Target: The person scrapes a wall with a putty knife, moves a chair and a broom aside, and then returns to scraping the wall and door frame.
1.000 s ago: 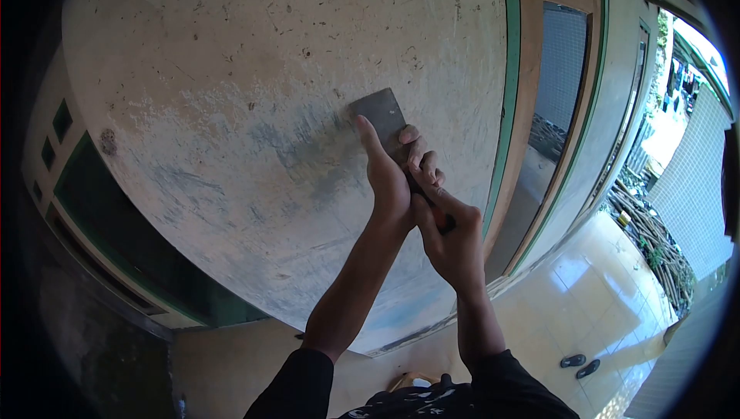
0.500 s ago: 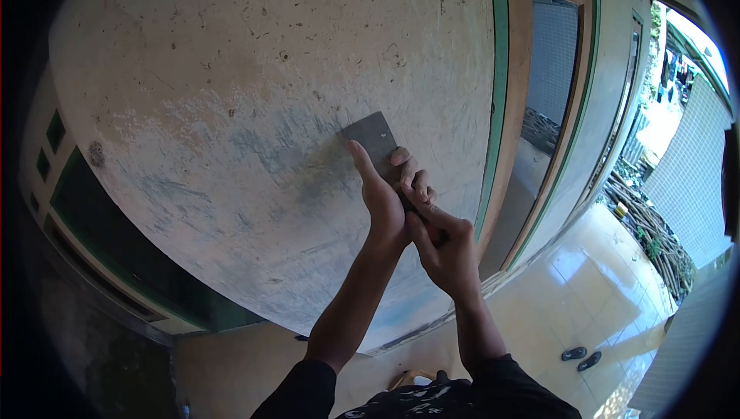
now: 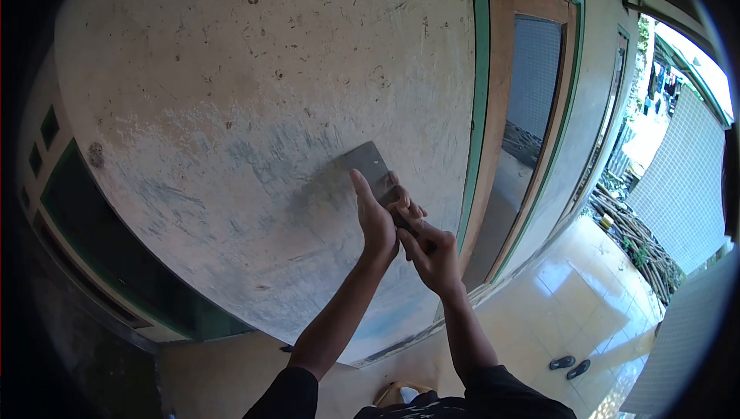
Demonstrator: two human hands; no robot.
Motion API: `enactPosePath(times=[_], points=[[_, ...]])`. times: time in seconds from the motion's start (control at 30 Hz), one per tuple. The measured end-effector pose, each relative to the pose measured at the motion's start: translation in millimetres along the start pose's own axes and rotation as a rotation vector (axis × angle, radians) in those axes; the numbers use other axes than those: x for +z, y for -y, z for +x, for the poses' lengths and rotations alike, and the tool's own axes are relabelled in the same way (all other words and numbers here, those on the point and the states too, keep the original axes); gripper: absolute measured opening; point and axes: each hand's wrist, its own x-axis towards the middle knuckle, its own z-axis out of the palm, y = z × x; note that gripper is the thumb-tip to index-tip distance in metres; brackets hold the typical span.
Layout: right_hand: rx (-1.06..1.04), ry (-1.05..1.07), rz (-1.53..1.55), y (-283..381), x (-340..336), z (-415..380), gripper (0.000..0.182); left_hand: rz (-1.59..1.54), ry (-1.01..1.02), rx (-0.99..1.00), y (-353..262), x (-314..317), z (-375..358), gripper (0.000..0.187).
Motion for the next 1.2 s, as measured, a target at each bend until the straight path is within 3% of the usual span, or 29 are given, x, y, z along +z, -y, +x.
enactPosePath(times=[0.03, 0.1, 0.13, 0.23, 0.3, 0.37, 0.4, 0.43, 0.5, 0.53, 0.6, 0.67, 0.7, 0.73, 0.77, 0.83, 0.87, 0.93, 1.1, 1.2], points=[[0.007, 0.001, -0.001, -2.9, 1.9, 2.1, 0.043, 0.076, -0.041, 0.016, -3.5, 4.6, 2.4, 0.070], [-0.200, -0.114, -0.012, -17.9, 11.3, 2.4, 0.050, 0.076, 0.002, 0.042, -0.6, -2.0, -2.7, 0.068], [-0.214, -0.125, -0.032, -22.1, 12.3, -6.4, 0.058, 0.177, -0.002, 0.079, 3.4, -5.4, -9.6, 0.062], [-0.168, -0.152, 0.102, -51.6, 23.8, -43.8, 0.060, 0.304, -0.020, 0.101, 32.6, -53.5, -34.3, 0.054], [-0.073, -0.126, 0.138, -74.1, 30.1, -77.9, 0.056, 0.717, -0.020, 0.102, 63.7, -114.4, -51.1, 0.057], [0.207, 0.069, 0.104, -112.4, 32.7, -112.3, 0.047, 0.658, -0.088, -0.016, 85.7, -161.4, -85.4, 0.058], [0.246, 0.139, -0.020, -135.0, 35.0, -128.7, 0.043, 0.601, -0.139, -0.121, 97.3, -186.2, -107.4, 0.059], [0.280, 0.212, -0.143, -160.3, 39.6, -146.6, 0.040, 0.542, -0.191, -0.222, 110.6, -215.7, -132.1, 0.060], [0.296, 0.244, -0.127, -221.9, 57.6, -185.3, 0.033, 0.458, -0.401, -0.461, 143.8, -299.3, -186.3, 0.063], [0.311, 0.258, -0.118, -245.2, 66.4, -199.8, 0.027, 0.537, -0.454, -0.491, 162.9, -351.6, -222.7, 0.066], [0.569, 0.394, -0.053, -267.8, 70.9, -221.5, 0.029, 0.597, -0.684, -0.595, 191.1, -447.2, -313.6, 0.066], [0.636, 0.461, -0.124, -316.5, 72.3, -248.8, 0.032, 1.063, -0.849, -0.852, 206.1, -543.3, -426.9, 0.080], [0.687, 0.511, -0.176, -343.9, 68.0, -265.1, 0.034, 1.403, -1.036, -0.815, 236.7, -611.5, -500.5, 0.085], [0.687, 0.522, -0.187, -374.5, 62.6, -282.7, 0.034, 1.277, -1.225, -0.929, 241.0, -639.6, -552.0, 0.081], [0.680, 0.582, -0.255, -406.2, 59.3, -304.4, 0.036, 0.977, -1.237, -0.909, 219.9, -624.8, -585.0, 0.076], [0.652, 0.631, -0.321, -463.8, 56.9, -333.6, 0.038, 0.866, -1.277, -0.944, 215.4, -642.9, -646.4, 0.071], [0.714, 0.649, -0.383, -489.4, 57.3, -353.6, 0.043, 0.584, -1.246, -0.971, 233.8, -681.8, -692.0, 0.068], [0.718, 0.664, -0.553, -550.4, 54.3, -389.2, 0.047, 0.604, -1.212, -0.960, 271.5, -716.6, -690.5, 0.068], [0.717, 0.669, -0.578, -669.9, 65.8, -511.0, 0.041, 0.743, -1.080, -1.010, 353.1, -806.3, -736.9, 0.067], [1.119, 0.213, -0.276, -689.2, 63.6, -637.2, 0.029, 0.809, -1.060, -1.103, 345.2, -774.2, -818.0, 0.066]])
